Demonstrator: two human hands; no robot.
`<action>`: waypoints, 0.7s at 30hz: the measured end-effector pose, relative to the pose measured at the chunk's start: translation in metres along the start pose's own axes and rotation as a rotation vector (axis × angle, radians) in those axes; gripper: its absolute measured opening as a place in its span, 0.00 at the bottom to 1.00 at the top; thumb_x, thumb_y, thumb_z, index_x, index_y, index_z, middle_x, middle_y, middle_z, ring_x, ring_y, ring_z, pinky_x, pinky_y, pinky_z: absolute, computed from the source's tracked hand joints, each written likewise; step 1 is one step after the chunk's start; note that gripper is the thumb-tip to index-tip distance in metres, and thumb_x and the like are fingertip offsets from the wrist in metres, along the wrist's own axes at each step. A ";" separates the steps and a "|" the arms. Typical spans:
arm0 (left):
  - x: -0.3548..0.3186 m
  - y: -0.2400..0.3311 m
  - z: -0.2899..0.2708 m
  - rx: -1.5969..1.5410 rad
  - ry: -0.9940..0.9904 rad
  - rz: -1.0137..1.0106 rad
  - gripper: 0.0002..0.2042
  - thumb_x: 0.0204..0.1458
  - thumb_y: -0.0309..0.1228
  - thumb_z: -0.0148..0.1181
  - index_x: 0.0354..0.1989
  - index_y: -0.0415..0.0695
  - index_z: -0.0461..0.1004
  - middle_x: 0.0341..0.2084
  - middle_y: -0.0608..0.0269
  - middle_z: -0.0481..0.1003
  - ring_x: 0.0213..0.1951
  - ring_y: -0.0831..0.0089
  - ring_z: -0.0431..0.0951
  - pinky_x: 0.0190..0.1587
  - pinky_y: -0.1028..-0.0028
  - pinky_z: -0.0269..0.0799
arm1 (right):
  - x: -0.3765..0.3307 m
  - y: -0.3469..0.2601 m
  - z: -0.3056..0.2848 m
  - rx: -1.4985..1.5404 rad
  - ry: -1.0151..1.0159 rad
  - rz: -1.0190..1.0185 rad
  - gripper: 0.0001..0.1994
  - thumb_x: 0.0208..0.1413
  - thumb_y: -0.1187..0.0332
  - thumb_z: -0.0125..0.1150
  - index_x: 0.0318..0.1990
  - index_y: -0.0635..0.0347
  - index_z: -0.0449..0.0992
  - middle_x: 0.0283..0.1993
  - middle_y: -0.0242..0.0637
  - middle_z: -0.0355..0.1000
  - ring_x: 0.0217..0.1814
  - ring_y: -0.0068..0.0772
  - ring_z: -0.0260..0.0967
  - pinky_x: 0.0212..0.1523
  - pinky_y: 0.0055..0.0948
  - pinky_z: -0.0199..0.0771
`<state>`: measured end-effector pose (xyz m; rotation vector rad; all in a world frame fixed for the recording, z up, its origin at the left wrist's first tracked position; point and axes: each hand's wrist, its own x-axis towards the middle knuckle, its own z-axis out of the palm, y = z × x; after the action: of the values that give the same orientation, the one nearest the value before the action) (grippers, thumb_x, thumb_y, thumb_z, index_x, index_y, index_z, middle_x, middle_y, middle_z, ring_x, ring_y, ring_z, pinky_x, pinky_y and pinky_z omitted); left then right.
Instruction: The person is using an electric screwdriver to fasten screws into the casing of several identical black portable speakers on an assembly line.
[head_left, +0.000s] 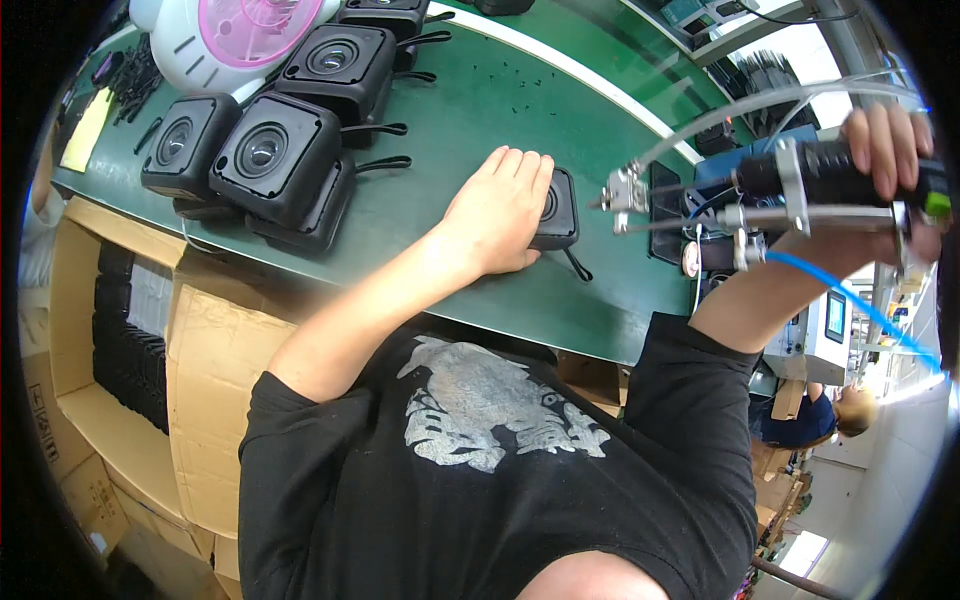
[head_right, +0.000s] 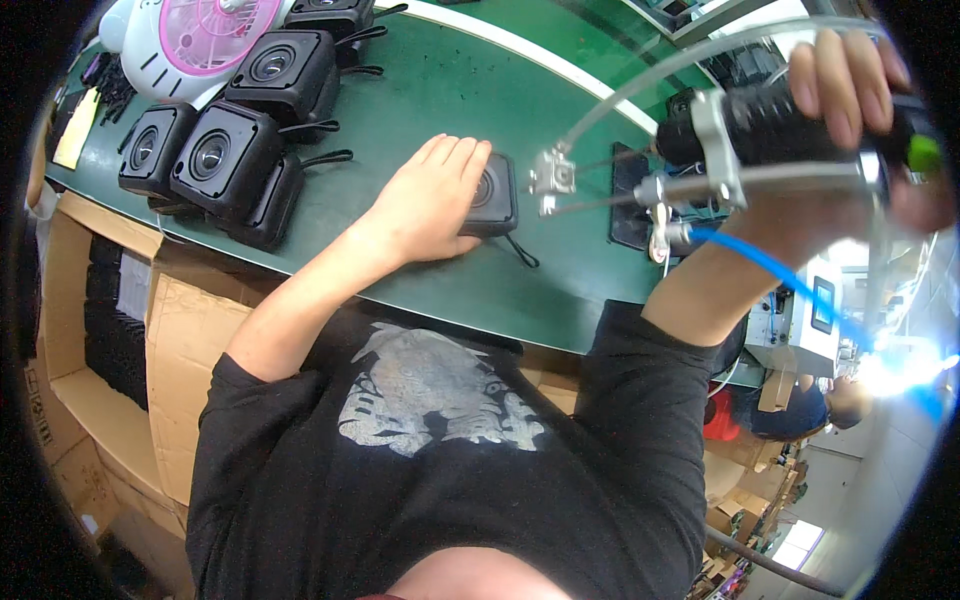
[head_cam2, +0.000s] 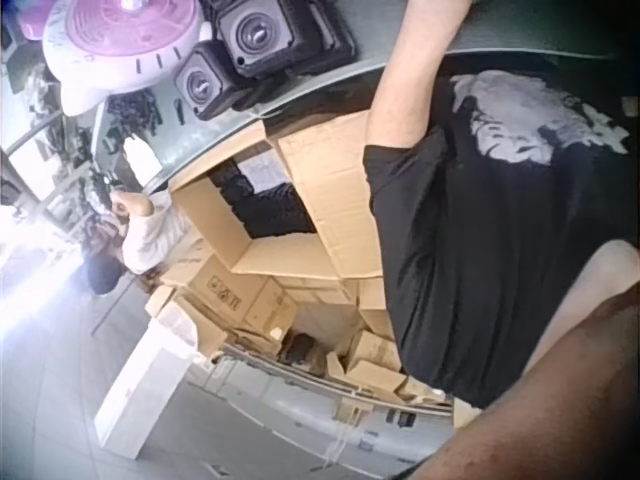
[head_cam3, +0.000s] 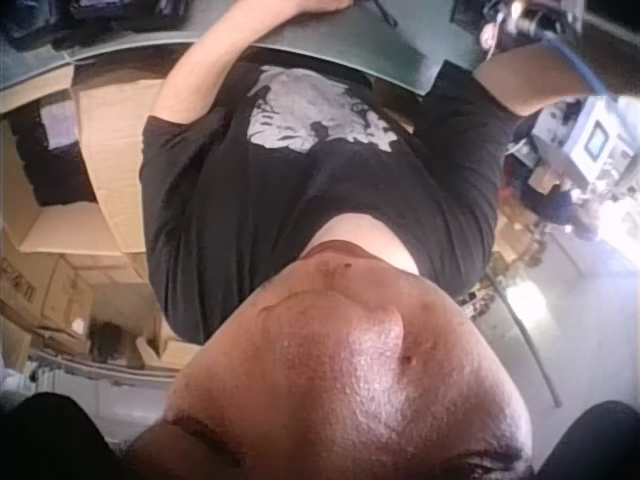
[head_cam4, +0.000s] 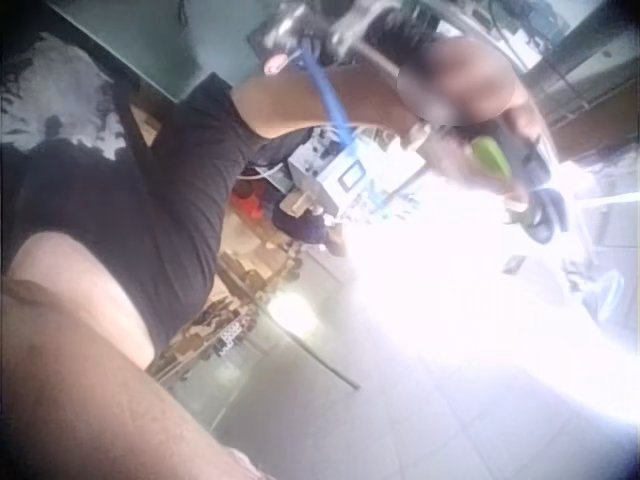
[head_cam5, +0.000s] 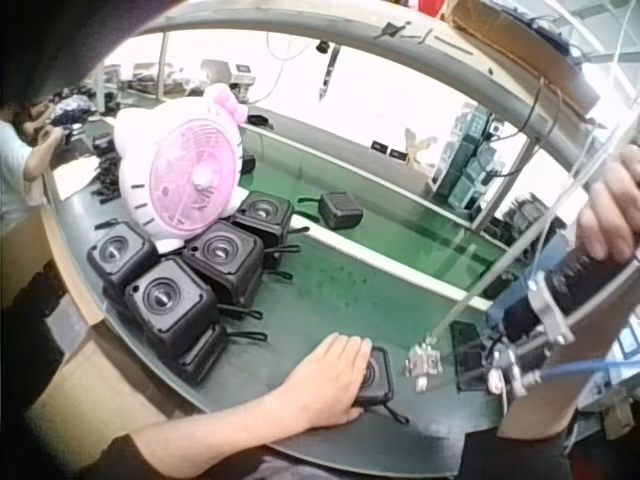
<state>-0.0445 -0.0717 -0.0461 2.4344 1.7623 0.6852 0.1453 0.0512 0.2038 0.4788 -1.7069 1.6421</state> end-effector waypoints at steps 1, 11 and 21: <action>-0.001 -0.001 0.001 0.041 0.029 0.016 0.45 0.34 0.43 0.72 0.58 0.27 0.60 0.48 0.47 0.67 0.54 0.55 0.66 0.64 0.62 0.58 | -0.003 -0.010 0.003 0.023 0.009 0.059 0.29 0.51 0.44 0.55 0.45 0.64 0.66 0.30 0.37 0.68 0.27 0.33 0.70 0.33 0.33 0.71; -0.001 -0.002 0.005 0.039 0.094 0.048 0.43 0.34 0.43 0.72 0.57 0.26 0.62 0.45 0.48 0.67 0.52 0.57 0.67 0.63 0.63 0.59 | -0.029 0.024 0.031 -0.107 -0.004 0.056 0.32 0.44 0.43 0.67 0.44 0.60 0.64 0.31 0.30 0.65 0.28 0.25 0.68 0.36 0.28 0.65; -0.002 -0.001 0.004 0.075 0.080 0.043 0.44 0.35 0.44 0.72 0.58 0.27 0.61 0.46 0.49 0.68 0.52 0.58 0.67 0.64 0.63 0.58 | -0.023 0.017 0.018 -0.047 -0.071 0.218 0.30 0.44 0.45 0.67 0.43 0.58 0.63 0.31 0.28 0.64 0.28 0.24 0.66 0.36 0.28 0.63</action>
<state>-0.0443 -0.0721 -0.0510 2.5348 1.8010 0.7435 0.1448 0.0313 0.1766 0.3421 -1.9020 1.7499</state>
